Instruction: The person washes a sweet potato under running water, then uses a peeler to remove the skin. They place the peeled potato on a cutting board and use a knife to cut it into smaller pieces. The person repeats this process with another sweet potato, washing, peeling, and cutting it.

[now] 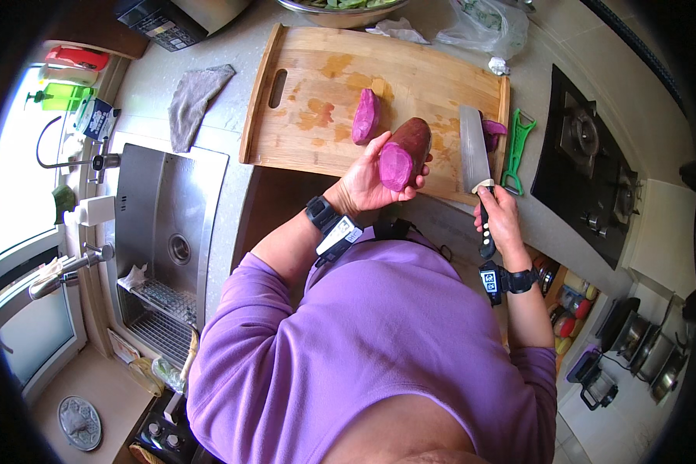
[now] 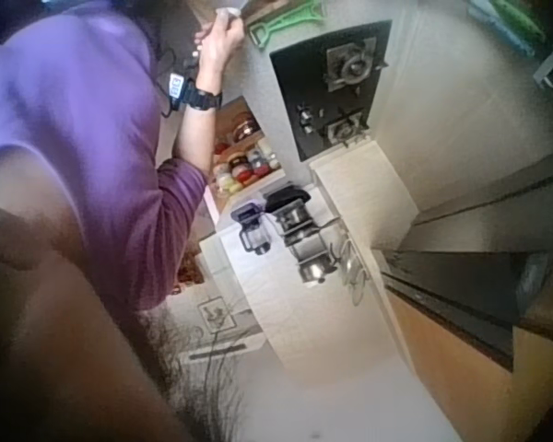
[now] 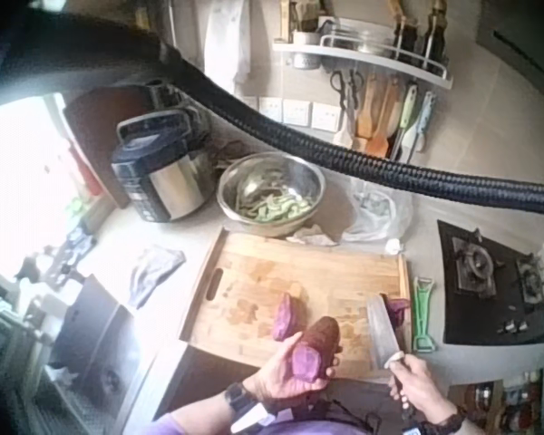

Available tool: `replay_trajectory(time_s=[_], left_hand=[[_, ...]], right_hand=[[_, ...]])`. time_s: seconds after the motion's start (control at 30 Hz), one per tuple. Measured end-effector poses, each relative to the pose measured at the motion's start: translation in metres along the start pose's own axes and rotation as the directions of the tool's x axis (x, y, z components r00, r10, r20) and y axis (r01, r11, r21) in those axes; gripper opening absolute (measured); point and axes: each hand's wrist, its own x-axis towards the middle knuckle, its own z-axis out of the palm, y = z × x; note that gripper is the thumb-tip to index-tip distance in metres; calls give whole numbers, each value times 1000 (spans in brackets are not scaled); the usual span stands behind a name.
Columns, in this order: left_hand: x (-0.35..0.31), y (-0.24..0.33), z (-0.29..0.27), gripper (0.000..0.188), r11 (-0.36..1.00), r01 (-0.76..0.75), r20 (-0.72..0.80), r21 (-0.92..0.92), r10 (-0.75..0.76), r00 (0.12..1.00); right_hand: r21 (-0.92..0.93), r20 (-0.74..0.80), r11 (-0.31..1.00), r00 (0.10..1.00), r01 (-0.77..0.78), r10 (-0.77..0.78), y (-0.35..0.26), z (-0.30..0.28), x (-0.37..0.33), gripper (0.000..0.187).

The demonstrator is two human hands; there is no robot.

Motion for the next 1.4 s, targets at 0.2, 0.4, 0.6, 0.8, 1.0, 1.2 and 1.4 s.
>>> replay_trajectory(time_s=[0.2,0.4,0.6,0.8,1.0,1.2,1.4], left_hand=[[-3,3,4,71,997,-58,-6,41,58,998],[-26,12,26,51,679,-250,-180,690,495,850],[-58,75,39,50,-310,325,230,893,937,262],[-66,107,24,71,-308,856,319,416,931,180],[-58,102,28,72,-376,893,438,248,865,243],[-26,79,37,63,-641,732,716,231,621,318],[67,21,24,47,-801,174,579,573,546,605]], right_hand=[[-36,22,998,998,55,-55,-4,2,-5,25],[-241,-52,879,899,411,-435,7,6,-8,33],[-110,-7,919,925,377,-380,23,18,-23,52],[-208,-33,860,876,466,-482,23,27,-28,52],[-140,-54,891,895,431,-442,32,23,-30,51],[218,-153,921,943,324,-296,46,12,-42,47],[325,-255,906,948,270,-191,44,-10,-48,48]])
